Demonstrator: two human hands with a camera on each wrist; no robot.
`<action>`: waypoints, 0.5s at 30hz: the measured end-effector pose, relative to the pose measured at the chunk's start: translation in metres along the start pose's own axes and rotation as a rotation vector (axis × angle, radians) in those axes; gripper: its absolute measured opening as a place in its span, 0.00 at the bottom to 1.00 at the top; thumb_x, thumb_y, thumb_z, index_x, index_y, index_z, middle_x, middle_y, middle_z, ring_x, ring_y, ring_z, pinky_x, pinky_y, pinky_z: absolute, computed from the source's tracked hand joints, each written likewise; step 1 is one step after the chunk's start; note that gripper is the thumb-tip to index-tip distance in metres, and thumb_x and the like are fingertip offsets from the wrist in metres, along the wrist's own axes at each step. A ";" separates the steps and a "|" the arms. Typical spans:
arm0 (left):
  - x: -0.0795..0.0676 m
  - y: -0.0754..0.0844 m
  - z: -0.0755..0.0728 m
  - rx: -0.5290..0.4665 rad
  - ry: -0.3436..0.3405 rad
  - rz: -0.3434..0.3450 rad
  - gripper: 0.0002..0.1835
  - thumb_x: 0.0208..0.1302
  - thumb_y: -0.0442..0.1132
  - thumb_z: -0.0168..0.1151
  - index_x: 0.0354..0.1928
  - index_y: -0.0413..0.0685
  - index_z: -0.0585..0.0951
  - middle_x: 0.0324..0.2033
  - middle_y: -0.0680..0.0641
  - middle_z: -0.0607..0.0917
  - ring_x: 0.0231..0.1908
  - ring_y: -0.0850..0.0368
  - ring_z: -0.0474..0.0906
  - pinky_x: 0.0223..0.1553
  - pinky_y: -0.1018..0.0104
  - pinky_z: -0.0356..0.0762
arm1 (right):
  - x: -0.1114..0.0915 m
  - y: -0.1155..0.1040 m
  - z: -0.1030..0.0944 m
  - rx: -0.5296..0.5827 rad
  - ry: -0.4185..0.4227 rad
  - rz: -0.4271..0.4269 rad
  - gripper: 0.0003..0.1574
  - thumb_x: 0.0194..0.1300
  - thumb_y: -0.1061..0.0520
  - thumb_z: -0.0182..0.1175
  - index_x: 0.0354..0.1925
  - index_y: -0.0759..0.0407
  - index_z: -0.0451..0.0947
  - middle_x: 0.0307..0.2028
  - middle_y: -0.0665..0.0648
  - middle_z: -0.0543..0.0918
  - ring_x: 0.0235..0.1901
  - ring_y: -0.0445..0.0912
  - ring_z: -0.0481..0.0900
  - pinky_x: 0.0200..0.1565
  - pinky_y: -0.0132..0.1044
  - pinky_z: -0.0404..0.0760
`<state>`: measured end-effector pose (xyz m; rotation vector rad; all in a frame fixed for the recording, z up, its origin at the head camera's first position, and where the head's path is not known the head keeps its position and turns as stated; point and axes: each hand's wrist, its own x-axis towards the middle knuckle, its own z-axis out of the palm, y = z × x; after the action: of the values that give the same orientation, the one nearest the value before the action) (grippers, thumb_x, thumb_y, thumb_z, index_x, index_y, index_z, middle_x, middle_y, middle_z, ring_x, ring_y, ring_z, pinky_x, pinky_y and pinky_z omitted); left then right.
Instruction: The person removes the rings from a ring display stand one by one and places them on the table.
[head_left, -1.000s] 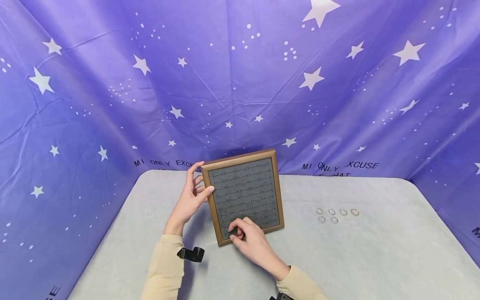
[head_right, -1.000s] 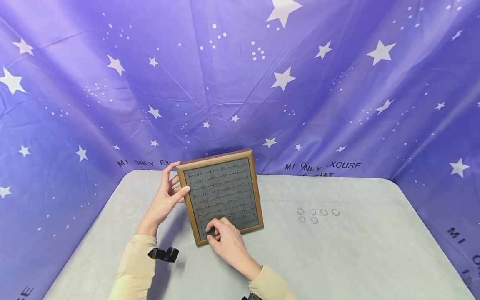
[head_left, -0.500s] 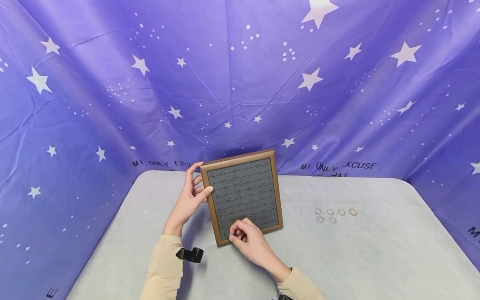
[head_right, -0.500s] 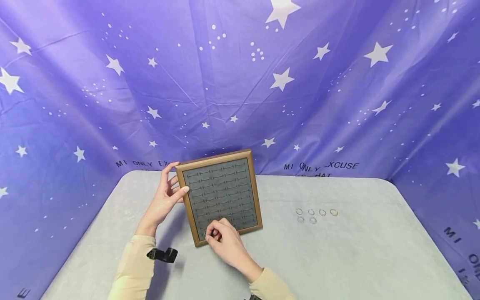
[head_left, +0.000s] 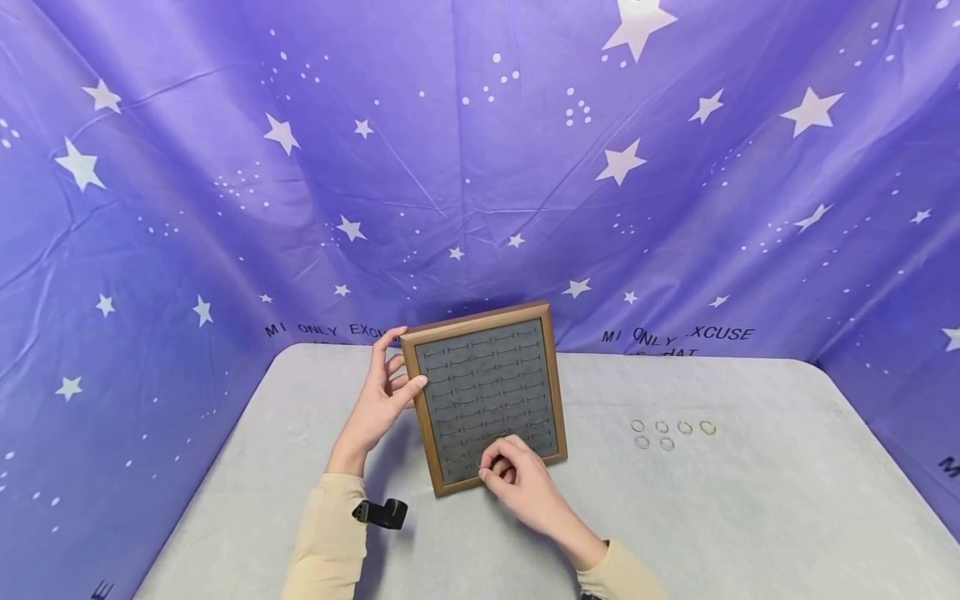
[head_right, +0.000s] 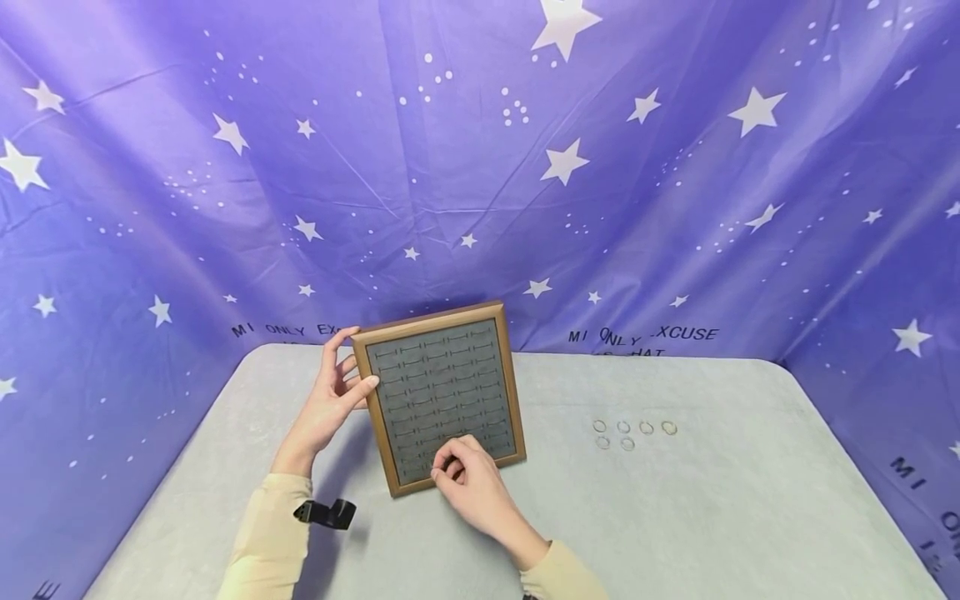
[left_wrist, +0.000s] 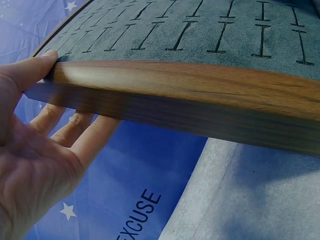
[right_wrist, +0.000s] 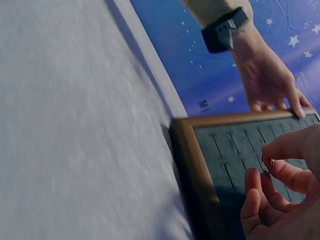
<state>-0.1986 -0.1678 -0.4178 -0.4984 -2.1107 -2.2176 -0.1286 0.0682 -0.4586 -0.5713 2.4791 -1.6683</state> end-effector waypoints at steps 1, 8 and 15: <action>0.000 0.000 0.000 0.002 0.000 0.001 0.39 0.67 0.28 0.58 0.72 0.59 0.51 0.55 0.34 0.73 0.44 0.48 0.82 0.35 0.52 0.83 | 0.000 0.004 -0.003 -0.009 0.013 0.001 0.05 0.63 0.67 0.62 0.32 0.59 0.77 0.35 0.55 0.72 0.29 0.41 0.72 0.31 0.29 0.73; 0.000 0.000 0.000 0.000 -0.003 0.003 0.39 0.68 0.28 0.57 0.72 0.61 0.51 0.55 0.34 0.73 0.44 0.48 0.81 0.35 0.52 0.83 | -0.002 0.016 -0.023 -0.024 0.077 -0.018 0.06 0.63 0.65 0.63 0.31 0.56 0.76 0.35 0.55 0.72 0.30 0.41 0.72 0.30 0.29 0.73; 0.000 -0.002 0.000 0.010 0.003 -0.004 0.39 0.67 0.28 0.58 0.72 0.62 0.51 0.55 0.34 0.73 0.44 0.48 0.82 0.35 0.53 0.83 | -0.004 0.016 -0.038 -0.030 0.100 -0.006 0.05 0.62 0.67 0.62 0.32 0.60 0.76 0.34 0.56 0.71 0.29 0.42 0.72 0.29 0.29 0.73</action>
<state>-0.1986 -0.1676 -0.4197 -0.4910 -2.1215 -2.2075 -0.1400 0.1086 -0.4589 -0.5106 2.5780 -1.7044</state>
